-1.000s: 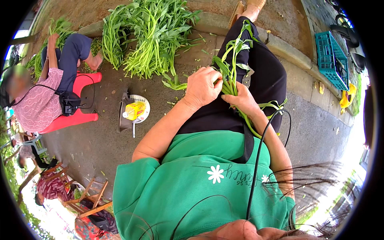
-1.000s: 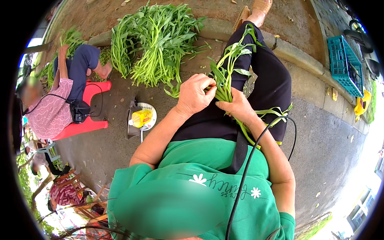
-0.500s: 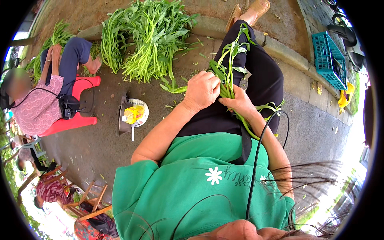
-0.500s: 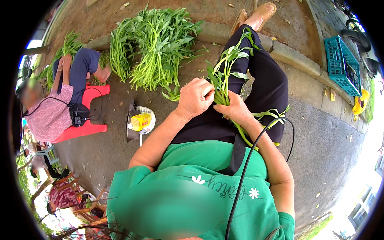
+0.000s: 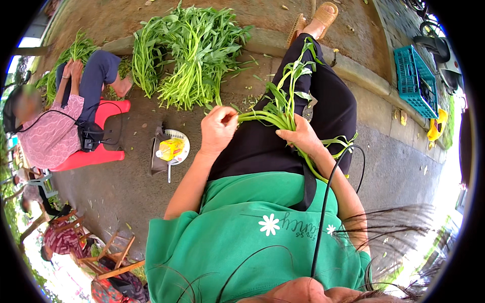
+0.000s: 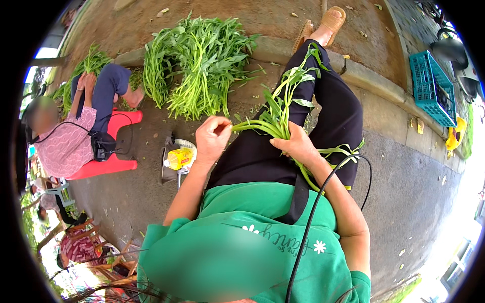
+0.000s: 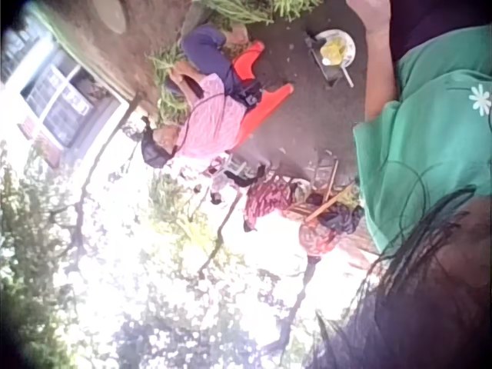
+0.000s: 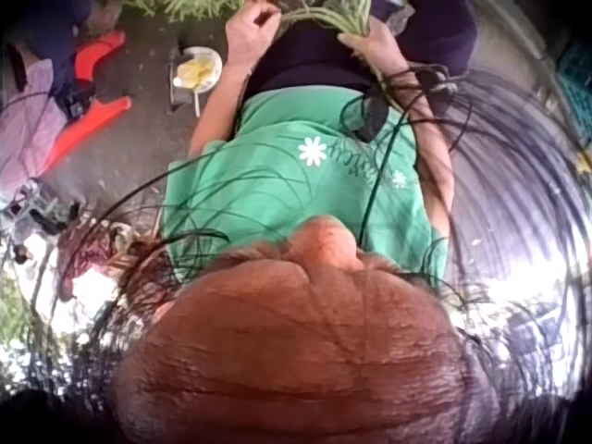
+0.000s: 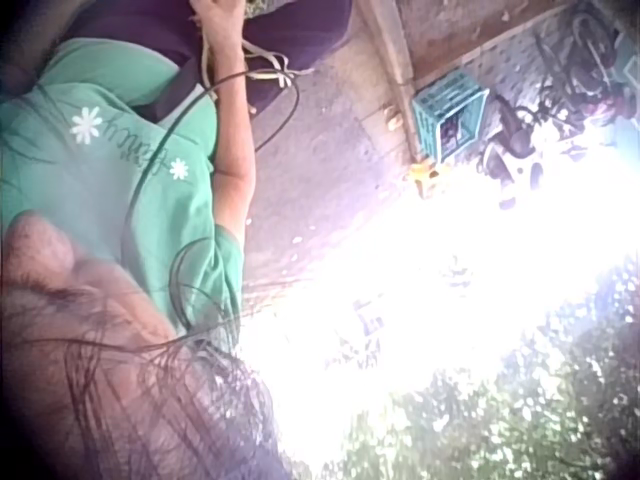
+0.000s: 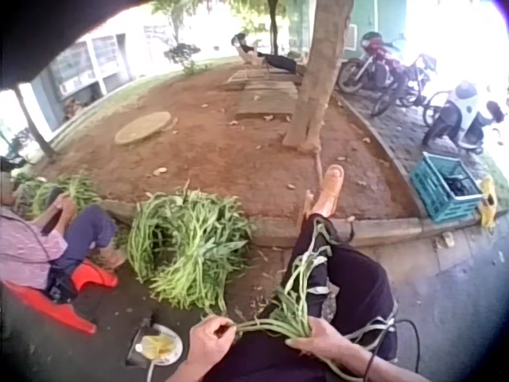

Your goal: The person holds a bunch of green leafy vegetables and picks the leaves off the stems by hand, placing the leaves in a pile.

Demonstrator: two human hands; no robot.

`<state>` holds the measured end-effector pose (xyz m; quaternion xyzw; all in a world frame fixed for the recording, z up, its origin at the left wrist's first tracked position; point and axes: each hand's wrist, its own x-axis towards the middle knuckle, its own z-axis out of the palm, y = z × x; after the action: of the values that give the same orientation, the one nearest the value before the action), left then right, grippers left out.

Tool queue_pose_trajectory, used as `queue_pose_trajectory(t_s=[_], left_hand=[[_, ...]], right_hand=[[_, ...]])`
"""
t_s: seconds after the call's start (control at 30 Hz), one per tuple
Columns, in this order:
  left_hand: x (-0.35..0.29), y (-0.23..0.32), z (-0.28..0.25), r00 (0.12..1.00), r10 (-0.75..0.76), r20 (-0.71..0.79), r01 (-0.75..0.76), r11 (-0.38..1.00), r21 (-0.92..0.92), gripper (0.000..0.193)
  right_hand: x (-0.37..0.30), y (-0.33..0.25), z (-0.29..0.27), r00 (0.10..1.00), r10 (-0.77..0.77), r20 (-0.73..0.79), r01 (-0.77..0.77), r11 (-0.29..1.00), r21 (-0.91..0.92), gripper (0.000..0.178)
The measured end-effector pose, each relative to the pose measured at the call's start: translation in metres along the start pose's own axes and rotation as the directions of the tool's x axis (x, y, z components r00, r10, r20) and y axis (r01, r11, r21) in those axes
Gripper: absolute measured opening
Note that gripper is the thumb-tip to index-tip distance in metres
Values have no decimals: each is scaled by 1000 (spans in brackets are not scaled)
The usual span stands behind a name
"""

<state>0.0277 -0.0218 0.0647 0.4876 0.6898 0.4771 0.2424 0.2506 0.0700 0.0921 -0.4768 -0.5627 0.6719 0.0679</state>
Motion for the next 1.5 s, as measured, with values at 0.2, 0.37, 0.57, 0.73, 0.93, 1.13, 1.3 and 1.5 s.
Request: queue_pose_trajectory(t_s=[0.2,0.37,0.57,0.73,0.93,1.13,1.3,1.5], left_hand=[[-52,-78,-43,901,-287,326,17,774,633,13],[-48,-76,-43,904,-310,296,161,885,436,21],[-3,-21,-12,808,-300,507,229,953,199,33],[12,-21,26,908,-130,397,157,987,-36,50],[34,22,42,774,-285,566,623,504,-598,41],[60,90,42,713,-298,635,654,-46,-755,28],[83,80,65,792,-174,585,594,0,-804,24],[102,102,72,817,-55,574,576,75,-814,24]], right_hand=[[1,4,3,999,-41,7,41,998,54,32],[2,5,3,1000,-30,0,30,1000,3,36],[-1,-2,6,998,-47,-36,46,999,-27,40],[0,-12,1,984,-104,-146,106,994,5,44],[-9,-47,-4,951,-254,-178,216,954,-207,49],[-10,-69,-9,851,-525,5,504,814,-290,44],[-12,-83,-33,932,-361,37,362,921,-142,50],[-15,-88,-39,931,-363,-43,366,927,82,44]])
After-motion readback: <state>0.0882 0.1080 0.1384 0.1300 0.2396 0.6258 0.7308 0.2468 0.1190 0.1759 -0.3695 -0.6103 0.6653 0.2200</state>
